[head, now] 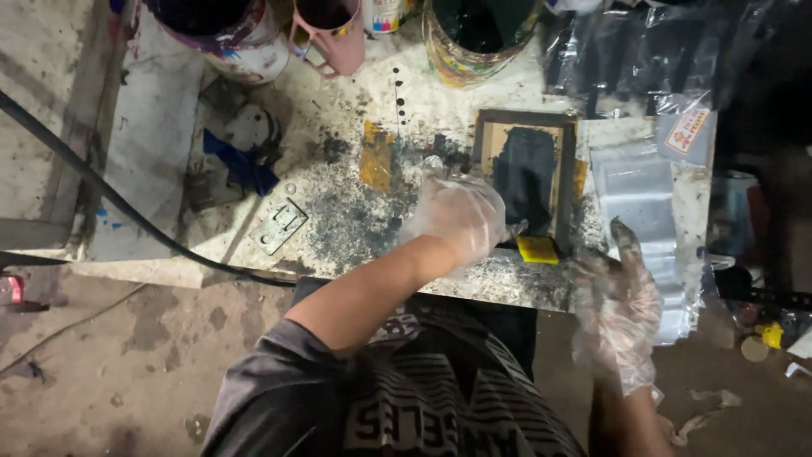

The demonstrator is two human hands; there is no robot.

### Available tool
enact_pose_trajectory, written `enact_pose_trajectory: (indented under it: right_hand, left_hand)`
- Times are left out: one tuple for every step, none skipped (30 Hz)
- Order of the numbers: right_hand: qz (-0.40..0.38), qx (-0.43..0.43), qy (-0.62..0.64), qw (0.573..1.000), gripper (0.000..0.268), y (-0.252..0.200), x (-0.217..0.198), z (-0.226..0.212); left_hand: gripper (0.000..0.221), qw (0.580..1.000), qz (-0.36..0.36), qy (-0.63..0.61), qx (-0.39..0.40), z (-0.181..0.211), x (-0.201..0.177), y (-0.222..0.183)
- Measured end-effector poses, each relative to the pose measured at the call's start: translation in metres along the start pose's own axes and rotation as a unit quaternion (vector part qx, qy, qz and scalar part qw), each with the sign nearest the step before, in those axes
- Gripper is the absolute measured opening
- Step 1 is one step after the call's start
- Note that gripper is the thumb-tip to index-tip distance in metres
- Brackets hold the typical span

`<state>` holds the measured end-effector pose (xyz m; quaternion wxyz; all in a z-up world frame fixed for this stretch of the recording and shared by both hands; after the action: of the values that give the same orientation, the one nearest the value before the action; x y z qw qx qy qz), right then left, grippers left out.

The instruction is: The person is screen printing designs onto small bags and then individually packaging them into plastic sleeves.

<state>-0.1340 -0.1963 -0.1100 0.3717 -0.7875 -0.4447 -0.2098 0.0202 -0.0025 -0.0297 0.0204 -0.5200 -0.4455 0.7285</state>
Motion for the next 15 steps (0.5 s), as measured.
enact_pose_trajectory:
  right_hand:
    - [0.018,-0.053,0.096,0.994,0.036,-0.002,0.008,0.002]
    - [0.017,-0.056,0.097,0.994,0.036,0.010,-0.003,0.004]
    - [-0.171,-0.053,0.119,0.977,0.054,0.020,0.000,0.005]
    - [-0.354,-0.049,0.135,0.924,0.075,0.026,0.002,0.005]
    - [-0.357,-0.052,0.134,0.923,0.075,0.015,0.020,0.003]
    - [-0.225,-0.055,0.152,0.961,0.072,0.009,0.029,0.002]
    - [-0.089,-0.057,0.167,0.980,0.077,0.001,0.036,0.002]
    - [-0.090,-0.059,0.167,0.980,0.077,-0.006,0.052,-0.001]
    - [-0.074,-0.023,0.220,0.972,0.062,-0.013,0.066,0.000]
    - [-0.057,0.013,0.271,0.961,0.049,-0.020,0.081,0.000]
    - [-0.058,0.012,0.271,0.961,0.049,-0.009,0.060,0.007]
    - [-0.158,-0.065,0.195,0.966,0.054,0.001,0.045,0.007]
    - [-0.253,-0.143,0.116,0.950,0.060,0.007,0.031,0.009]
    - [-0.257,-0.141,0.116,0.949,0.060,0.009,0.026,0.009]
    - [-0.256,-0.139,0.157,0.944,0.068,0.012,0.020,0.008]
  left_hand:
    - [0.040,0.999,0.037,0.010,-0.030,0.001,0.003,0.006]
    - [0.040,0.999,0.039,0.013,-0.030,0.009,0.008,0.015]
    - [0.034,0.993,0.093,0.026,-0.073,0.015,0.009,0.023]
    - [0.029,0.981,0.149,0.040,-0.116,0.020,0.008,0.031]
    - [0.029,0.981,0.152,0.042,-0.116,0.035,0.019,0.034]
    - [0.023,0.964,0.206,0.053,-0.159,0.047,0.027,0.034]
    - [0.018,0.943,0.259,0.064,-0.201,0.060,0.035,0.035]
    - [0.018,0.942,0.261,0.065,-0.201,0.074,0.045,0.041]
    - [0.013,0.916,0.312,0.075,-0.242,0.087,0.051,0.043]
    - [0.009,0.885,0.360,0.084,-0.281,0.100,0.058,0.045]
    - [0.009,0.885,0.362,0.084,-0.281,0.118,0.062,0.056]
    - [0.008,0.850,0.408,0.092,-0.321,0.135,0.065,0.063]
    - [0.011,0.810,0.452,0.100,-0.359,0.153,0.068,0.069]
    - [0.011,0.808,0.453,0.099,-0.362,0.163,0.074,0.078]
    - [0.015,0.763,0.495,0.107,-0.401,0.172,0.078,0.081]
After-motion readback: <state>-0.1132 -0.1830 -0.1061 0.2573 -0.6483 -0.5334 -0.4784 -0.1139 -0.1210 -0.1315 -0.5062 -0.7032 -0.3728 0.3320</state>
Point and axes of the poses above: each hand's wrist, its own y-axis towards the middle knuckle, its own x-axis out of the palm, z = x × y, the point moved 4 cm from there along y, towards the middle knuckle, and after that the axes turned 5 degrees about x, right-handed, at the moved point
